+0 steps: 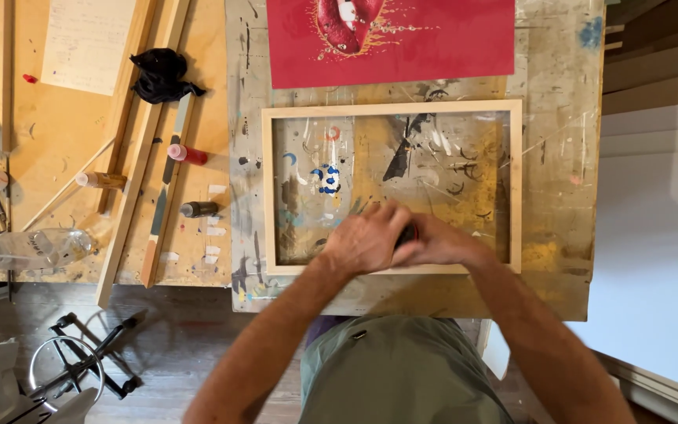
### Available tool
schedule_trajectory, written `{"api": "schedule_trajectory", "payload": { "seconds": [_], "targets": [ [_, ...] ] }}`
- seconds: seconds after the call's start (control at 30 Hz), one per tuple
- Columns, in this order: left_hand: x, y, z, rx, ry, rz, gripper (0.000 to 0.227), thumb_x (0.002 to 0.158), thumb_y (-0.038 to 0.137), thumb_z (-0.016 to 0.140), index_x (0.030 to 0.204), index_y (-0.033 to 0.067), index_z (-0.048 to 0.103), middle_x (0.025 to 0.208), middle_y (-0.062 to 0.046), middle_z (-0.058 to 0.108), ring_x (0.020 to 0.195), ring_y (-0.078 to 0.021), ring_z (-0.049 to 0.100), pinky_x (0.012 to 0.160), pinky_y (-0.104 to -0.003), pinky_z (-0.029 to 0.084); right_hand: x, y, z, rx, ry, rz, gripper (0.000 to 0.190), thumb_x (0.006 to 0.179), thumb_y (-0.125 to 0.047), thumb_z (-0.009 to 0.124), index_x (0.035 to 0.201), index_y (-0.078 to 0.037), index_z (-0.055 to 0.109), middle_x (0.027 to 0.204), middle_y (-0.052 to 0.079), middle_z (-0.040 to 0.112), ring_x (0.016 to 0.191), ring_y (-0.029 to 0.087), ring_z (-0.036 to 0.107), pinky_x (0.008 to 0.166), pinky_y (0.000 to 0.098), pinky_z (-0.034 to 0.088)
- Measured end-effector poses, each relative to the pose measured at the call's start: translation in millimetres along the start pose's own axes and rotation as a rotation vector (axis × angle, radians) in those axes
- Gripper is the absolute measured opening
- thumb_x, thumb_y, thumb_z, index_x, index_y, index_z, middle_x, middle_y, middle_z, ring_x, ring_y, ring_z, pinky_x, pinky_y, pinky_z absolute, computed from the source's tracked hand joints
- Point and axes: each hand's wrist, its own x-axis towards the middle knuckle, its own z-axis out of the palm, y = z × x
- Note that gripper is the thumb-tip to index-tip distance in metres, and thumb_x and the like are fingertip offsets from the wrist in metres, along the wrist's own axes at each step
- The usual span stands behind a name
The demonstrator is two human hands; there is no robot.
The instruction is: Open paint containers, pour paint into a cup, and mix it with a tool on a workbench.
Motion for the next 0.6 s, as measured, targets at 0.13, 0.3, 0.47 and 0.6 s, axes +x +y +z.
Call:
{"api": "schedule_trajectory", "payload": {
  "seconds": [0.13, 0.3, 0.47, 0.6],
  "targets": [
    [-2.5, -24.3, 25.5, 0.406, 0.457, 0.481, 0.066, 0.096, 0.07, 0.036, 0.115, 0.0101, 0.055, 0.096, -0.008, 0.056, 0.077, -0.0262, 0.068, 0.054, -0.037, 0.059, 2.8, 2.1, 1.5, 0.156, -0.215, -0.043, 0.043, 0.07, -0.021, 0.089, 0.107, -0.004, 0.075, 0.099, 0.023, 0.077, 0.098, 0.042, 0.073, 0.081, 0.0517, 0.057],
    [-4.5, -8.2, 9.1, 0.177, 0.159, 0.003, 0.058, 0.095, 0.062, 0.036, 0.114, 0.0093, 0.051, 0.097, -0.016, 0.064, 0.081, -0.0376, 0.075, 0.062, -0.047, 0.062, 17.4, -29.1, 10.0, -0.017, -0.049, -0.046, 0.049, 0.069, -0.018, 0.087, 0.111, -0.008, 0.066, 0.095, 0.016, 0.074, 0.096, 0.035, 0.073, 0.08, 0.0449, 0.059],
    [10.1, -10.4, 31.2, -0.105, 0.093, -0.5, 0.081, 0.094, 0.08, 0.023, 0.112, 0.0062, 0.049, 0.085, -0.027, 0.069, 0.081, -0.0505, 0.073, 0.066, -0.053, 0.058, 22.4, 39.1, 39.9, -0.747, 0.325, 0.013, 0.062, 0.069, -0.025, 0.082, 0.126, -0.013, 0.062, 0.111, 0.012, 0.064, 0.111, 0.033, 0.061, 0.087, 0.0412, 0.058],
    [-6.9, -16.9, 6.5, -0.056, -0.082, -0.113, 0.061, 0.101, 0.056, 0.039, 0.132, 0.0054, 0.049, 0.123, -0.025, 0.056, 0.11, -0.0478, 0.066, 0.082, -0.058, 0.06, 12.4, -5.2, 16.9, -0.079, 0.029, -0.007, 0.052, 0.072, -0.025, 0.083, 0.118, -0.008, 0.068, 0.105, 0.016, 0.074, 0.107, 0.038, 0.068, 0.086, 0.0467, 0.058]
  ]
}}
